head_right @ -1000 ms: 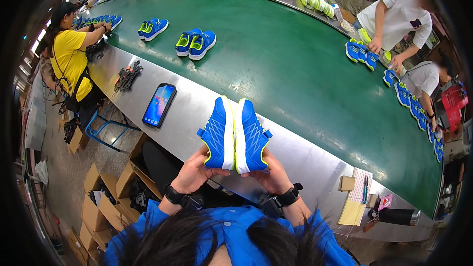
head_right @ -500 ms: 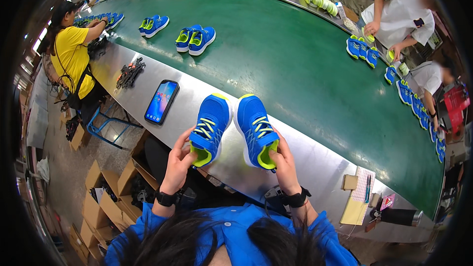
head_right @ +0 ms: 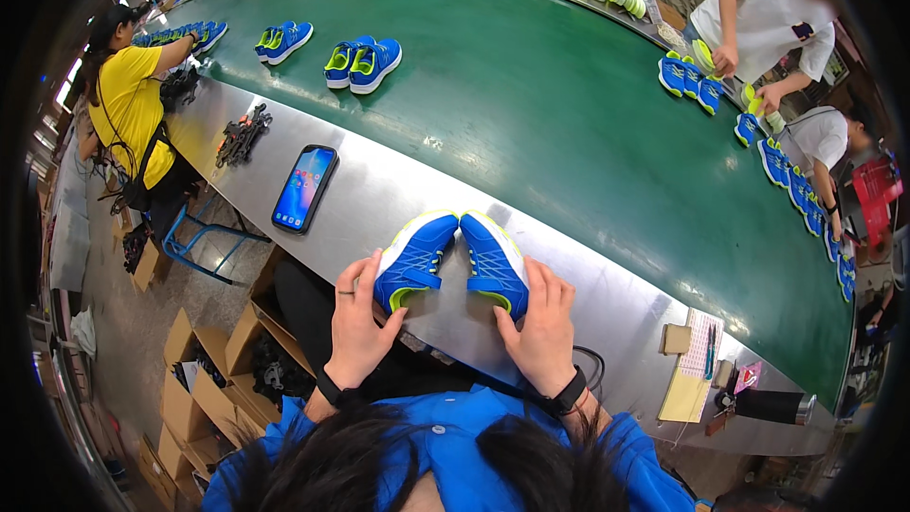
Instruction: The person picks up pairs of blue and green sneakers from a green conveyor belt, inspects them by turning them over and checking the laces and soles, then places them back on the belt. The person repeats this process for multiple pairs while other workers perform similar tasks nearby.
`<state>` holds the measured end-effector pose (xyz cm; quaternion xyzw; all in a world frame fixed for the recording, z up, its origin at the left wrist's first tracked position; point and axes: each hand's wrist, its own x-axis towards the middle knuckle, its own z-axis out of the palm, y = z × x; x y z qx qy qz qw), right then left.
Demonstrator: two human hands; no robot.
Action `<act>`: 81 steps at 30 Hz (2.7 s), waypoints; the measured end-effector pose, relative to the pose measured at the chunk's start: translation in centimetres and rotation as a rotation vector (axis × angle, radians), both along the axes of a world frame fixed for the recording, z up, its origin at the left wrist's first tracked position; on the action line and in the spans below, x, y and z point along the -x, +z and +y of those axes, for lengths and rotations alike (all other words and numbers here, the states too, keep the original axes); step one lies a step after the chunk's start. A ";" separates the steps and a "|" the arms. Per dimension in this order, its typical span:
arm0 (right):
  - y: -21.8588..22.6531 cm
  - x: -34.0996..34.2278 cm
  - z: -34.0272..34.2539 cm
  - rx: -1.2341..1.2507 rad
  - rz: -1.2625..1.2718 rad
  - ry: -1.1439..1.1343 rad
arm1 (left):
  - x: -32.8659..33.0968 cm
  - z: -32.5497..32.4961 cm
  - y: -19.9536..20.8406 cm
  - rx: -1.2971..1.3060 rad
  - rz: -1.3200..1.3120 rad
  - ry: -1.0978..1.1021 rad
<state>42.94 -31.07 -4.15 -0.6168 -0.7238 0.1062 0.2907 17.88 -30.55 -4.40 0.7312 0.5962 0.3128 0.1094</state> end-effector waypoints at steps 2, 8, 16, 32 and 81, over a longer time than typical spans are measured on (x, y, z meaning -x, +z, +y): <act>-0.6 -0.6 -0.4 0.004 0.036 -0.035 | -0.4 -0.4 0.1 0.139 -0.174 0.049; -0.8 -1.2 -0.6 0.081 0.091 0.011 | 0.1 -0.5 -1.0 0.097 -0.159 0.041; -0.4 -2.1 0.3 0.606 1.015 0.110 | -0.8 0.4 0.7 0.663 -1.259 -0.067; -2.0 -4.1 -1.4 0.413 0.274 0.194 | -4.4 -2.0 0.4 0.075 -0.114 0.154; -0.8 -6.4 10.6 0.409 1.071 0.010 | -13.5 14.0 -6.3 0.457 -1.146 -0.292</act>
